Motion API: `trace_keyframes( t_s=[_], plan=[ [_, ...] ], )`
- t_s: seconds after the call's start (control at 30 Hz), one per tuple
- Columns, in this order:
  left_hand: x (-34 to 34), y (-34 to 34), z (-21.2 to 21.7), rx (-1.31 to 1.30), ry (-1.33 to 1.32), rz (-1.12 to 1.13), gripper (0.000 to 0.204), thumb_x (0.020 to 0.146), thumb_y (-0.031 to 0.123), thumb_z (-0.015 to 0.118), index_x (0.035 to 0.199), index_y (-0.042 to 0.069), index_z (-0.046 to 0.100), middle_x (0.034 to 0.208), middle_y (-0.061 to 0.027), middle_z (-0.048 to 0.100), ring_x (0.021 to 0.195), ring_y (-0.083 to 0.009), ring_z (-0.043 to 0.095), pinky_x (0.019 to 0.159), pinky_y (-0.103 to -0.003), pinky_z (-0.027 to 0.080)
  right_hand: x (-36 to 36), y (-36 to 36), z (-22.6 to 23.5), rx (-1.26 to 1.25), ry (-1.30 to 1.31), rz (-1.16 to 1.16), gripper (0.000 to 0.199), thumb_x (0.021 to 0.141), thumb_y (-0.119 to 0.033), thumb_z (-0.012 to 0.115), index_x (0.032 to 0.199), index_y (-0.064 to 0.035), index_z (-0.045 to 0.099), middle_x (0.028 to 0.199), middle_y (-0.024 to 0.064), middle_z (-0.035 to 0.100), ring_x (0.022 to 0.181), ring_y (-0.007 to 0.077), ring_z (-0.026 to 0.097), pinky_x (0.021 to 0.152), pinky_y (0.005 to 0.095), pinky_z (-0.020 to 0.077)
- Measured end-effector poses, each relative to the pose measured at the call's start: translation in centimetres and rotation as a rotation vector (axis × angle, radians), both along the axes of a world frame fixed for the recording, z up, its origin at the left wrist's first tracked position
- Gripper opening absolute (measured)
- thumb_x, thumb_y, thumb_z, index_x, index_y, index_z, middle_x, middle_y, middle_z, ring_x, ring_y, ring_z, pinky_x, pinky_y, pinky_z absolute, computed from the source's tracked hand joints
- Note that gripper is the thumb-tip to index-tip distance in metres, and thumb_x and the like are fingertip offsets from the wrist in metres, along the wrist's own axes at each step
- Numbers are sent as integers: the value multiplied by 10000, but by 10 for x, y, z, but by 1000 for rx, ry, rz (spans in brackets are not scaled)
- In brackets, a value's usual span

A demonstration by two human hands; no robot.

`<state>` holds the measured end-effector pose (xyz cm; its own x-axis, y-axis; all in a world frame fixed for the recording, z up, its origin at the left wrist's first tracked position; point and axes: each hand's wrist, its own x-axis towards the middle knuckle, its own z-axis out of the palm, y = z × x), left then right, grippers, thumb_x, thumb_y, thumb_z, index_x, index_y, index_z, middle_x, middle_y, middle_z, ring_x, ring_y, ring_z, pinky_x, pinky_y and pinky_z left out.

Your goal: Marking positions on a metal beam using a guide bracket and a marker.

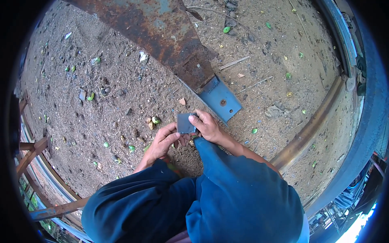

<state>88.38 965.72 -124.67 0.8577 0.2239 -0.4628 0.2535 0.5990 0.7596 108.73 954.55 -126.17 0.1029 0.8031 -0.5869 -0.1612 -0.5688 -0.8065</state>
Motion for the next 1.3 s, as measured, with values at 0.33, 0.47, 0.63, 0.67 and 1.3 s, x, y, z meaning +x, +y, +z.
trace_keyframes(
  t_s=[0.33,0.47,0.63,0.67,1.3],
  plan=[
    [-7,-4,-12,60,132,86,251,1012,187,555,1167,-1,612,886,-61,687,789,-100,647,637,-244,484,-19,8,6,43,-321,-19,459,1048,-439,559,1016,17,600,835,159,644,779,214,631,691,403,500],
    [-11,3,-8,181,138,69,194,975,186,615,1056,11,631,849,-87,678,770,-156,643,683,-332,505,-20,-12,13,-129,-112,28,441,1050,-407,558,1150,21,590,842,101,666,777,121,642,668,318,518],
    [-24,15,-20,337,-10,205,210,991,145,571,1114,-5,652,985,-138,662,874,-240,656,805,-376,517,5,-34,38,-121,252,0,538,1071,-387,517,1372,58,475,997,119,667,900,142,647,797,277,518],
    [-26,19,-28,400,-62,263,204,987,112,572,1130,-12,648,1039,-134,651,871,-236,659,791,-371,522,10,-42,42,-145,240,14,538,1071,-387,517,1372,58,475,997,119,667,900,142,647,797,277,518],
    [69,214,-52,201,-448,89,191,915,27,456,1105,39,467,968,-113,560,852,-225,580,766,-424,485,43,-80,78,-435,314,-386,590,1090,-483,404,1413,9,457,1116,235,642,1052,304,653,970,447,515]
  ],
)
